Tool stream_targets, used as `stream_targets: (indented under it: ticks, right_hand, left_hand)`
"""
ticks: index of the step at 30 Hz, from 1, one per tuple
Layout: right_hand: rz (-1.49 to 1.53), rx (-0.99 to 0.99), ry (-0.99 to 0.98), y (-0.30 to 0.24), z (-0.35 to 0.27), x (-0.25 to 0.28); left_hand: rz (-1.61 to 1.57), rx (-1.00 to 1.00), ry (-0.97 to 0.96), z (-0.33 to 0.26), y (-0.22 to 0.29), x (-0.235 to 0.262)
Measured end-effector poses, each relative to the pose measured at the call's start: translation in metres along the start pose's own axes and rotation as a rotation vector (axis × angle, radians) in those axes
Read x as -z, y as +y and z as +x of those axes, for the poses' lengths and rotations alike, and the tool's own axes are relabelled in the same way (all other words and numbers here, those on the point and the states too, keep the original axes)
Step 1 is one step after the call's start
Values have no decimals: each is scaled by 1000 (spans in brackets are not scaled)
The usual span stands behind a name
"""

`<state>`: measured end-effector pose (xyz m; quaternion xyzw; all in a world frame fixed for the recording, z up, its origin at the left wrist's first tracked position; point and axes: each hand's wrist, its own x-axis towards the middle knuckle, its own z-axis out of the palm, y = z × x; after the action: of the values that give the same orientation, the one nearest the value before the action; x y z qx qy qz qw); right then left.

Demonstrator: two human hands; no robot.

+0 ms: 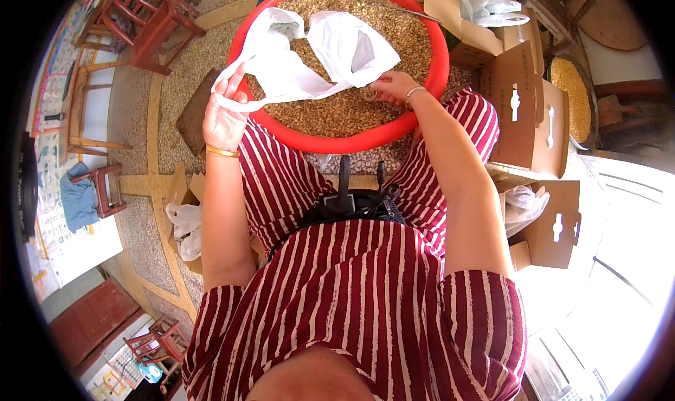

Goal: The person scoops grains from a large red basin into a white plastic bag using a small cup. They repeatedly fill the bag, place it into a cardboard box, and then retrieve a new bag to continue the process.

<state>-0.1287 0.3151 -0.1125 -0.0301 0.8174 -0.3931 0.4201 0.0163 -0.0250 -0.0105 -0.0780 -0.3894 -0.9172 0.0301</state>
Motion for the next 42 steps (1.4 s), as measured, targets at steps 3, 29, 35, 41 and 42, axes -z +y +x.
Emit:
stream_targets:
  ticks: [3, 29, 35, 41, 42]
  right_hand:
    - [95, 75, -85, -7, -18, 5]
    - [-637, 905, 899, -96, 0, -13]
    - [-578, 1057, 936, -93, 8, -16]
    - [-562, 1037, 1056, -93, -3, -13]
    - [-336, 982, 928, -93, -7, -13]
  left_hand:
    - [-29, -9, -66, 2, -1, 5]
    - [-33, 161, -163, 3, -2, -4]
    - [-1, 149, -142, 3, -2, -4]
    - [13, 114, -126, 4, -3, -1]
    - [-3, 113, -117, 4, -3, -2]
